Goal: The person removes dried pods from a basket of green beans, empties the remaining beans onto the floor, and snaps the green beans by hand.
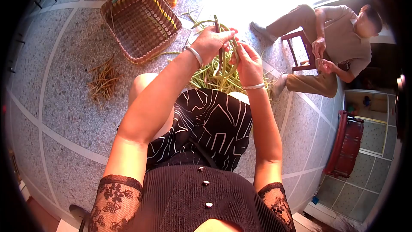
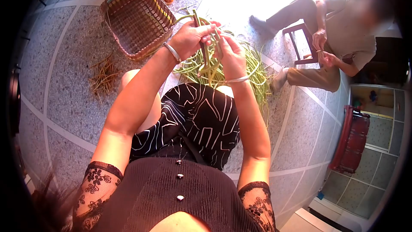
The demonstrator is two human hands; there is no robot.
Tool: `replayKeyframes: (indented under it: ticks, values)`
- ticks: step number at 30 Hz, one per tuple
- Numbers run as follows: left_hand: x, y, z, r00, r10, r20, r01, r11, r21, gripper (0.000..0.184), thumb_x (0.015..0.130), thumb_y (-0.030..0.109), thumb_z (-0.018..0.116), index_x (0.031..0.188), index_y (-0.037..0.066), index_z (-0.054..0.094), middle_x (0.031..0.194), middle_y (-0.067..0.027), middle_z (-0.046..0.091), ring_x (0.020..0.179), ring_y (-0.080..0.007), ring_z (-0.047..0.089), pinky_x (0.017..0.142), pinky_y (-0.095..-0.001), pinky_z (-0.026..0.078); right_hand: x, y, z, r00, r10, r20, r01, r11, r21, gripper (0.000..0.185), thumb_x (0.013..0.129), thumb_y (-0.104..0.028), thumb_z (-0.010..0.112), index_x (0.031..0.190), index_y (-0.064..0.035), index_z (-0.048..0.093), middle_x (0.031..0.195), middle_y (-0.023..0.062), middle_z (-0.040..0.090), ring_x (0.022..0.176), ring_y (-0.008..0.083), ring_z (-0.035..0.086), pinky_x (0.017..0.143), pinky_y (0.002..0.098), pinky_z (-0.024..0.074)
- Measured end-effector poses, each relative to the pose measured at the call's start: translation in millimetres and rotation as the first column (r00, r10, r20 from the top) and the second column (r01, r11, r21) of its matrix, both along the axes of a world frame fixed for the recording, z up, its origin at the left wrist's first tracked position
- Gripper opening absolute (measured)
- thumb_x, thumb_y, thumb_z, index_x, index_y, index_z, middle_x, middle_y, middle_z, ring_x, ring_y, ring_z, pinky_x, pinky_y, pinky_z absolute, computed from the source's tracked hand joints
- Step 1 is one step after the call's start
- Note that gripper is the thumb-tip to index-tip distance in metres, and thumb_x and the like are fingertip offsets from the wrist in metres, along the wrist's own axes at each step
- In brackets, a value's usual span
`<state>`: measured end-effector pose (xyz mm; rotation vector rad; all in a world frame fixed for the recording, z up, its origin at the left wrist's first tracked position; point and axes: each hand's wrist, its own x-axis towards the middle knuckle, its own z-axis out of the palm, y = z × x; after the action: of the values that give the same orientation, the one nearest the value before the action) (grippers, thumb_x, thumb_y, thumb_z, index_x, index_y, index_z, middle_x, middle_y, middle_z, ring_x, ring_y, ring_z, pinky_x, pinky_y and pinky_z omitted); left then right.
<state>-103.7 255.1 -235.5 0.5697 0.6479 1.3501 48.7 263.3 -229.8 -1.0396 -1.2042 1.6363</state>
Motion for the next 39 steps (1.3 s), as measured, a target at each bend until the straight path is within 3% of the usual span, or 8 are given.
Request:
replayKeyframes:
  ticks: [7,16,23,28,32,36,37,39]
  values:
    - [-1,0,-1,0.996,0.005,-0.088,-0.005,1.0,0.007,0.025,0.088,0.015,0.056,0.105,-0.003,0.059,0.061,0.0043,0.044,0.058,-0.0047,0.042,0.057,-0.0198,0.039,-1,-8,8,0.992,-0.005,-0.13,-0.004,0.998,-0.07,0.018,0.089,-0.012,0.053,0.099,0.0008,0.059,0.074,0.0025,0.057,0.063,0.0088,0.052,0.06,0.0228,0.0458]
    - [2,-2,-1,0.961,-0.009,-0.277,0.026,0.998,0.059,0.023,0.085,0.018,0.06,0.1,0.001,0.063,0.066,0.0034,0.052,0.056,-0.0041,0.043,0.055,-0.0177,0.038,5,-8,8,0.997,-0.019,0.075,0.019,1.0,0.005,0.016,0.084,-0.014,0.061,0.094,-0.0014,0.063,0.072,-0.0016,0.058,0.06,0.0044,0.049,0.054,0.019,0.0398]
    - [8,-2,-3,0.854,0.111,-0.508,-0.07,0.993,0.099,0.02,0.083,0.021,0.064,0.092,0.003,0.066,0.069,0.0014,0.06,0.057,-0.0031,0.047,0.053,-0.0183,0.04,2,-7,7,0.952,-0.135,0.275,0.079,0.975,0.208,0.015,0.082,-0.013,0.059,0.091,-0.0016,0.065,0.073,-0.0017,0.061,0.059,0.0016,0.047,0.053,0.0173,0.0364]
    - [22,-6,-8,0.757,0.294,-0.583,-0.169,0.951,0.26,0.019,0.082,0.019,0.064,0.089,0.002,0.067,0.074,-0.0012,0.066,0.066,-0.0043,0.056,0.059,-0.02,0.045,-6,0,-2,0.927,-0.295,0.231,0.229,0.934,0.273,0.013,0.081,-0.01,0.057,0.086,-0.0011,0.065,0.068,-0.0023,0.059,0.056,0.0011,0.044,0.049,0.0181,0.0338]
    - [23,-6,-3,0.722,0.348,-0.598,-0.208,0.933,0.293,0.019,0.084,0.019,0.062,0.091,0.002,0.066,0.079,-0.0037,0.067,0.072,-0.0056,0.059,0.065,-0.0209,0.047,-15,5,1,0.963,-0.268,-0.003,0.268,0.963,-0.034,0.015,0.083,-0.013,0.055,0.081,0.0009,0.059,0.057,-0.0025,0.046,0.048,0.0057,0.038,0.044,0.0223,0.0324]
    - [13,-8,6,0.893,0.357,-0.276,-0.326,0.933,0.152,0.018,0.087,0.018,0.058,0.087,0.002,0.065,0.075,-0.0039,0.066,0.064,-0.0056,0.056,0.058,-0.0188,0.045,4,25,-10,0.897,-0.338,-0.284,0.226,0.904,-0.362,0.015,0.084,-0.012,0.052,0.092,0.0003,0.054,0.063,0.0027,0.046,0.047,0.0109,0.038,0.045,0.0232,0.0339]
    - [9,-4,4,0.891,0.378,-0.252,-0.352,0.925,0.142,0.019,0.088,0.019,0.056,0.085,0.003,0.065,0.073,-0.003,0.064,0.057,-0.005,0.05,0.052,-0.0184,0.041,10,28,-11,0.898,-0.37,-0.237,0.26,0.882,-0.392,0.019,0.083,-0.013,0.053,0.097,0.0003,0.053,0.064,0.0022,0.046,0.052,0.0124,0.04,0.048,0.0247,0.0348]
    - [3,-2,0,0.88,0.275,-0.387,-0.257,0.961,0.099,0.021,0.088,0.022,0.056,0.086,0.004,0.065,0.073,-0.0019,0.063,0.056,-0.0045,0.048,0.051,-0.0185,0.039,9,18,-2,0.922,-0.296,-0.249,0.192,0.909,-0.37,0.019,0.083,-0.013,0.053,0.097,0.0001,0.053,0.064,0.0021,0.046,0.055,0.0128,0.041,0.051,0.0256,0.0359]
